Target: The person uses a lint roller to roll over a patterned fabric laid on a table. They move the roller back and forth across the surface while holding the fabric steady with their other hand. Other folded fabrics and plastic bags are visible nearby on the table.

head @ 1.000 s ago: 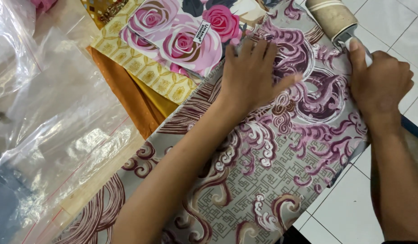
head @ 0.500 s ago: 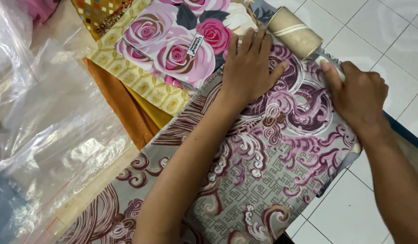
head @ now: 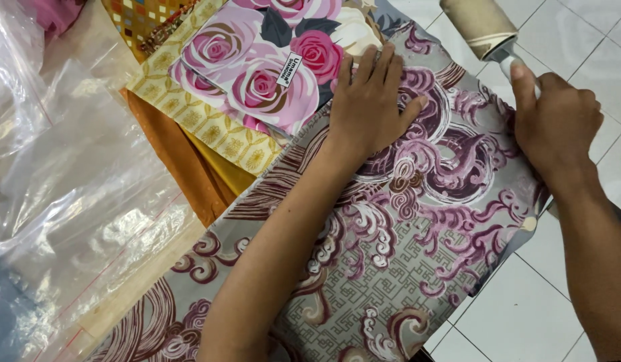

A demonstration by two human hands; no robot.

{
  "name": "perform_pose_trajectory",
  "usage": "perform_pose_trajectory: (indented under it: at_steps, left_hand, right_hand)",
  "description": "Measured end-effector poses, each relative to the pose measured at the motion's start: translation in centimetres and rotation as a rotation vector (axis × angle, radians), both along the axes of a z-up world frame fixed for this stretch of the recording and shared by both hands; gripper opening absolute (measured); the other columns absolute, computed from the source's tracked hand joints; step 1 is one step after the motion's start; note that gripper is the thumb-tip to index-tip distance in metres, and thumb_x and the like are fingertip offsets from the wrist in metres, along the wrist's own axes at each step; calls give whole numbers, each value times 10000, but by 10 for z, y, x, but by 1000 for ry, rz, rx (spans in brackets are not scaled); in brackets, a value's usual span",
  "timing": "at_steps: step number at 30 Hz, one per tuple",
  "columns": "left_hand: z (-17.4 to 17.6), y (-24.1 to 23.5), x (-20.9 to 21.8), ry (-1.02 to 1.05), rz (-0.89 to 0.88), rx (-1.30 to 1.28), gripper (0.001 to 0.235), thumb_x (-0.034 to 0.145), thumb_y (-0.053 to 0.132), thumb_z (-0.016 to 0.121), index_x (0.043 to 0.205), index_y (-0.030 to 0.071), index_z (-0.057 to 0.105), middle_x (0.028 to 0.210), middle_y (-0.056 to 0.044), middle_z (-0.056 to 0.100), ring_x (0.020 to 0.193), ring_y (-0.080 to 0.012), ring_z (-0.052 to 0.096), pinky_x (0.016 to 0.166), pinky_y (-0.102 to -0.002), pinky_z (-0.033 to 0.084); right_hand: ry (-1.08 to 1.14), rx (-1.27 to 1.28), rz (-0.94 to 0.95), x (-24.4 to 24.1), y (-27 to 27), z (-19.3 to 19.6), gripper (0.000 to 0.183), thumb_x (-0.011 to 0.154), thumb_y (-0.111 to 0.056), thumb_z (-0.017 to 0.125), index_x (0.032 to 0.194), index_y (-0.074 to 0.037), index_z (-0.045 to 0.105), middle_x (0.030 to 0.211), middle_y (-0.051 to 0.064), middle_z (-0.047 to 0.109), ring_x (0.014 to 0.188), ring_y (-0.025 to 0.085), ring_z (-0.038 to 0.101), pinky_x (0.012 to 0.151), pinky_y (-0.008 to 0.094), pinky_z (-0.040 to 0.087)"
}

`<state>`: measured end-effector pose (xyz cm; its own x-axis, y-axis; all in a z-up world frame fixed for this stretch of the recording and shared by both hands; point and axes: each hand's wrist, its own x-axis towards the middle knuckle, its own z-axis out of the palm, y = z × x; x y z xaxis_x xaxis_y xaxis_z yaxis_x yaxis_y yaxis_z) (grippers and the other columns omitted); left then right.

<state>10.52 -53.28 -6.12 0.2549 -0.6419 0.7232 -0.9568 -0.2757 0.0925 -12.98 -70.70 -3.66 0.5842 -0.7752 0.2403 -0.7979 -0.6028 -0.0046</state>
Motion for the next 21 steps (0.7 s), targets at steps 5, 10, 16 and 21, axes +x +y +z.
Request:
perform_pose_trajectory:
  at_steps: [5,10,16,21]
  left_hand:
    - [2,0,0,18,-5,-14,705,946,653,554,1279,46,686,1379,-111,654,1285,-312,599,1090,-534,445]
    - [0,-1,-1,47,18,70,731,926,668,585,1332,62,627,1434,-110,616,1338,-308,581,1121,-535,437]
    - [0,-1,-3,68,23,45,714,931,668,548,1293,63,658,1422,-109,628,1341,-301,584,1132,-540,452]
    - [2,1,-1,54,25,80,736,932,681,550,1318,61,647,1435,-112,618,1343,-298,582,1125,-534,459]
  right_hand:
    - [37,-112,184,4,26,9,687,1376,-557,502,928,-60,659,654,154,587,586,388,590,682,505,472]
    - [84,84,115,33,37,28,690,1297,-561,370,1145,-11,757,818,256,722,769,470,690,671,600,511]
    - [40,72,-22,26,-2,7,790,1342,-612,378,1062,18,765,914,379,708,901,573,633,680,642,458]
    - [-45,-13,87,-9,17,11,747,1417,-503,510,867,-6,602,703,206,580,661,477,565,645,546,404]
